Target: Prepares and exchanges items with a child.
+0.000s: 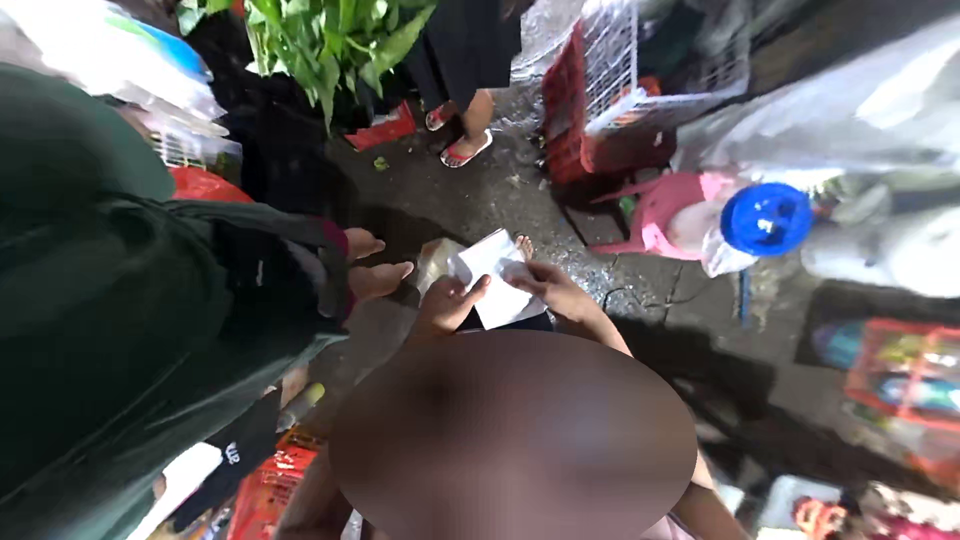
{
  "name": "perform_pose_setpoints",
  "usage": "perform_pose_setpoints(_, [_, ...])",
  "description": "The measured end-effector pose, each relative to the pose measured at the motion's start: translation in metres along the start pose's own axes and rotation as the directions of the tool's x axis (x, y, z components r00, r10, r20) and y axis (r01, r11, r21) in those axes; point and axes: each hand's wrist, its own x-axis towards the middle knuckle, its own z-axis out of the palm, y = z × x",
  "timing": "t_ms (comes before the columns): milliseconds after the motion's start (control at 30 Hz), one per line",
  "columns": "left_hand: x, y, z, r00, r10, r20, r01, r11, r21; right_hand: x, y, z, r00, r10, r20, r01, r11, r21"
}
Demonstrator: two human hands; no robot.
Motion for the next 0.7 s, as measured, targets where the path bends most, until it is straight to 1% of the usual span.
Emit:
perform_pose_setpoints(67, [0.015, 0.015, -0.002, 0.996, 0.070, -0.046, -0.063, 0.988, 0.140, 0.013, -0.017, -0.039, 0.996, -0.041, -0.077, 0.047, 0.996, 0.080])
perform_pose_setpoints(133, [0.023, 0.032, 0.003, 0.982, 0.110, -0.152, -0.057, 0.947, 0.317, 0.023, -0.037, -0.080, 0.984, -0.062, -0.164, 0.082, 0.989, 0.120])
perform_pose_setpoints(167, [0.025, 0.039, 0.008, 0.974, 0.114, -0.194, -0.036, 0.929, 0.368, 0.025, -0.045, -0.101, 0.979, -0.077, -0.189, 0.101, 0.987, 0.122])
perform_pose_setpoints(200, [0.028, 0.044, 0.014, 0.959, 0.130, -0.252, -0.026, 0.926, 0.377, 0.027, -0.054, -0.121, 0.976, -0.089, -0.198, 0.116, 0.985, 0.128])
perform_pose_setpoints(233, [0.033, 0.046, 0.021, 0.923, 0.185, -0.336, -0.055, 0.930, 0.363, 0.027, -0.062, -0.139, 0.976, -0.092, -0.195, 0.122, 0.982, 0.147])
perform_pose_setpoints(267, [0.039, 0.049, 0.027, 0.874, 0.248, -0.418, -0.109, 0.938, 0.328, 0.026, -0.069, -0.155, 0.979, -0.084, -0.187, 0.120, 0.975, 0.188])
perform_pose_setpoints(300, [0.042, 0.056, 0.030, 0.843, 0.264, -0.468, -0.150, 0.952, 0.266, 0.026, -0.075, -0.169, 0.981, -0.067, -0.180, 0.110, 0.964, 0.242])
perform_pose_setpoints(333, [0.041, 0.068, 0.029, 0.830, 0.259, -0.494, -0.190, 0.964, 0.186, 0.027, -0.081, -0.180, 0.983, -0.053, -0.176, 0.103, 0.951, 0.291])
perform_pose_setpoints(367, [0.040, 0.082, 0.026, 0.825, 0.263, -0.500, -0.253, 0.963, 0.089, 0.030, -0.087, -0.187, 0.983, -0.043, -0.179, 0.100, 0.941, 0.323])
perform_pose_setpoints(400, [0.041, 0.094, 0.023, 0.810, 0.301, -0.504, -0.359, 0.933, -0.020, 0.033, -0.094, -0.192, 0.983, -0.040, -0.182, 0.101, 0.934, 0.342])
perform_pose_setpoints(433, [0.045, 0.101, 0.021, 0.779, 0.368, -0.507, -0.475, 0.875, -0.094, 0.036, -0.099, -0.195, 0.983, -0.041, -0.178, 0.104, 0.927, 0.360])
perform_pose_setpoints(467, [0.048, 0.108, 0.019, 0.751, 0.441, -0.491, -0.560, 0.819, -0.121, 0.039, -0.104, -0.197, 0.984, -0.043, -0.175, 0.109, 0.916, 0.387])
perform_pose_setpoints(500, [0.051, 0.114, 0.016, 0.725, 0.519, -0.453, -0.610, 0.789, -0.071, 0.041, -0.108, -0.196, 0.984, -0.050, -0.173, 0.119, 0.902, 0.414])
perform_pose_setpoints(533, [0.054, 0.118, 0.013, 0.695, 0.600, -0.397, -0.639, 0.768, 0.043, 0.043, -0.111, -0.194, 0.984, -0.068, -0.164, 0.136, 0.883, 0.450])
perform_pose_setpoints(567, [0.057, 0.123, 0.010, 0.680, 0.653, -0.332, -0.634, 0.752, 0.179, 0.045, -0.114, -0.191, 0.983, -0.088, -0.158, 0.156, 0.855, 0.494])
perform_pose_setpoints(600, [0.058, 0.129, 0.010, 0.693, 0.671, -0.265, -0.607, 0.741, 0.287, 0.047, -0.116, -0.186, 0.983, -0.110, -0.148, 0.175, 0.813, 0.555])
perform_pose_setpoints(633, [0.060, 0.136, 0.011, 0.718, 0.664, -0.209, -0.575, 0.735, 0.360, 0.049, -0.116, -0.182, 0.983, -0.137, -0.121, 0.182, 0.771, 0.611])
perform_pose_setpoints(700, [0.067, 0.150, 0.018, 0.755, 0.638, -0.148, -0.537, 0.732, 0.419, 0.054, -0.114, -0.178, 0.982, -0.178, -0.057, 0.171, 0.729, 0.663])
